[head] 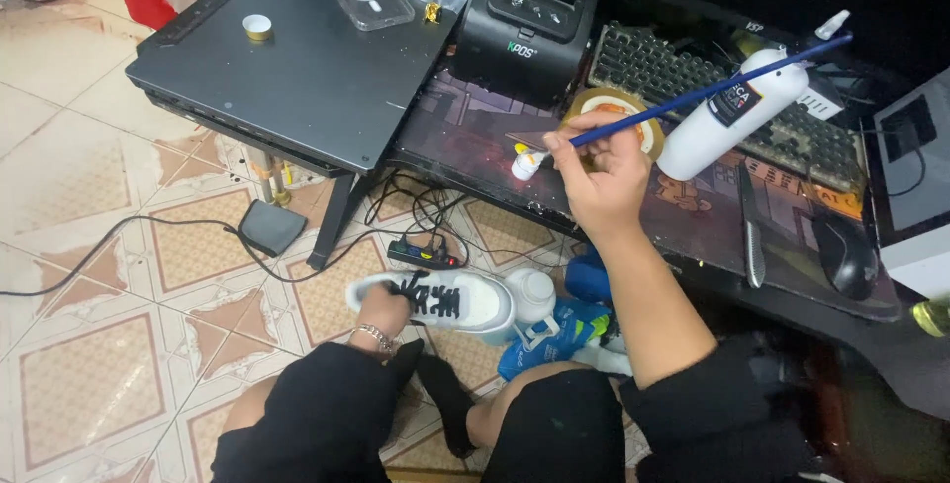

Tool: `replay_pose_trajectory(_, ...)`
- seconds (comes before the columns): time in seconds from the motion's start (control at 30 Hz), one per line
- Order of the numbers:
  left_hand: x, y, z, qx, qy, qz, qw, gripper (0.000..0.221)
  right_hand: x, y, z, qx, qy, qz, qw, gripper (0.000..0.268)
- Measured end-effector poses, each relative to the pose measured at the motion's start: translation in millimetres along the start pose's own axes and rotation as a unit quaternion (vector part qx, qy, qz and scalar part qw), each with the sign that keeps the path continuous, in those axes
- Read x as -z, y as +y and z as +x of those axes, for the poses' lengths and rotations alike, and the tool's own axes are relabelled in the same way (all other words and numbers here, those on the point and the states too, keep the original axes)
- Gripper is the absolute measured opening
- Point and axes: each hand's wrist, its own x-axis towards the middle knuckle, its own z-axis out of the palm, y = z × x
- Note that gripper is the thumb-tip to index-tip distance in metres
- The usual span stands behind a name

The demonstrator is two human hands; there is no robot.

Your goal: The person is meticulously painting the white midsole of a sneaker using a small paintbrush, rotating the shoe to reach different sections.

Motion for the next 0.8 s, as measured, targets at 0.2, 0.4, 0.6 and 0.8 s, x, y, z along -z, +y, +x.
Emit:
replay_pose_trajectory(0.2, 41, 67, -63, -0.108, -0.021, -0.222, 0.969, 0.063, 1, 12, -2, -0.026, 0.070, 0.037, 0.997, 0.029)
replay_pose_trajectory(0.4, 33, 4, -2, -0.087, 0.042, -0.319, 0.943, 0.057, -3, 7, -2, -0.052, 0.089, 0.059, 0.993, 0.032)
replay_pose_trajectory(0.6, 54, 56, -39, -0.167, 0.052, -0.388, 0.905, 0.038, 3, 24, -8, -0.061, 0.066, 0.075, 0.993, 0.030)
replay_pose_trajectory(0.8, 92, 86, -56, -0.301, -0.009, -0.305, 0.904, 0.019, 5, -4, -6, -0.030, 0.035, 0.041, 0.998, 0.023)
